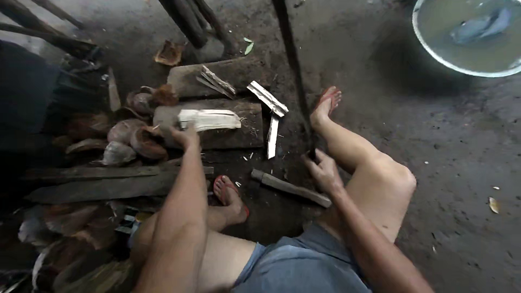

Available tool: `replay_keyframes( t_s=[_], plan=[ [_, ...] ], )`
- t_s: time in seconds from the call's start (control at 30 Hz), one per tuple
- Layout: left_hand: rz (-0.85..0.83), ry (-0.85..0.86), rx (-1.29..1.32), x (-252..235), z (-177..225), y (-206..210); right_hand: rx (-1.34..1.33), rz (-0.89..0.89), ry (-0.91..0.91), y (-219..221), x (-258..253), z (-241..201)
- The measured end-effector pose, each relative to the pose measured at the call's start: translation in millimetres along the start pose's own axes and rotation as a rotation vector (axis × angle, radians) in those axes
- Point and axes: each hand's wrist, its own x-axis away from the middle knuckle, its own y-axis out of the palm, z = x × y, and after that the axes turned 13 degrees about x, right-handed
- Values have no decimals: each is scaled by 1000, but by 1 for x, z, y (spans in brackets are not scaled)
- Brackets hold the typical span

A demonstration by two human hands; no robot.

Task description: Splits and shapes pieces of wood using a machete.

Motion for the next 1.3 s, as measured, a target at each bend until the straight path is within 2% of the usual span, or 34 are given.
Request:
replay_keyframes(
  t_s=[0.17, 0.23, 0.33, 0.4, 0.5, 0.57, 0.7, 0.87, 0.97, 1.13, 1.23, 1.3],
  plan=[
    [47, -392, 78, -39, -57, -13, 1, 162, -83, -91, -55, 2],
    [16, -398, 16, -35, -66, -6, -97, 236, -127, -106, -74, 3],
    [-4, -128, -352, -12, -65, 29, -264, 289, -177, -104, -90, 8],
    [-54, 53, -509, 11, -63, 57, -362, 304, -185, -93, -92, 11],
    [-307, 394, -678, 40, -69, 102, -472, 297, -172, -86, -86, 22],
    [-521, 541, -700, 55, -70, 143, -521, 309, -155, -90, -83, 31],
    [-910, 628, -842, 78, -64, 237, -591, 348, -126, -99, -81, 49],
    [-1049, 643, -1115, 85, -73, 323, -669, 370, -93, -103, -75, 57],
    [-1058, 706, -1178, 75, -85, 349, -679, 375, -75, -108, -72, 63],
    [-1121, 851, -1254, 54, -87, 359, -696, 397, -49, -113, -75, 64],
    [-1126, 952, -1069, 49, -61, 344, -665, 424, -15, -113, -71, 64],
    [-956, 986, -783, 46, -23, 329, -636, 454, -1, -110, -70, 62]
  ],
)
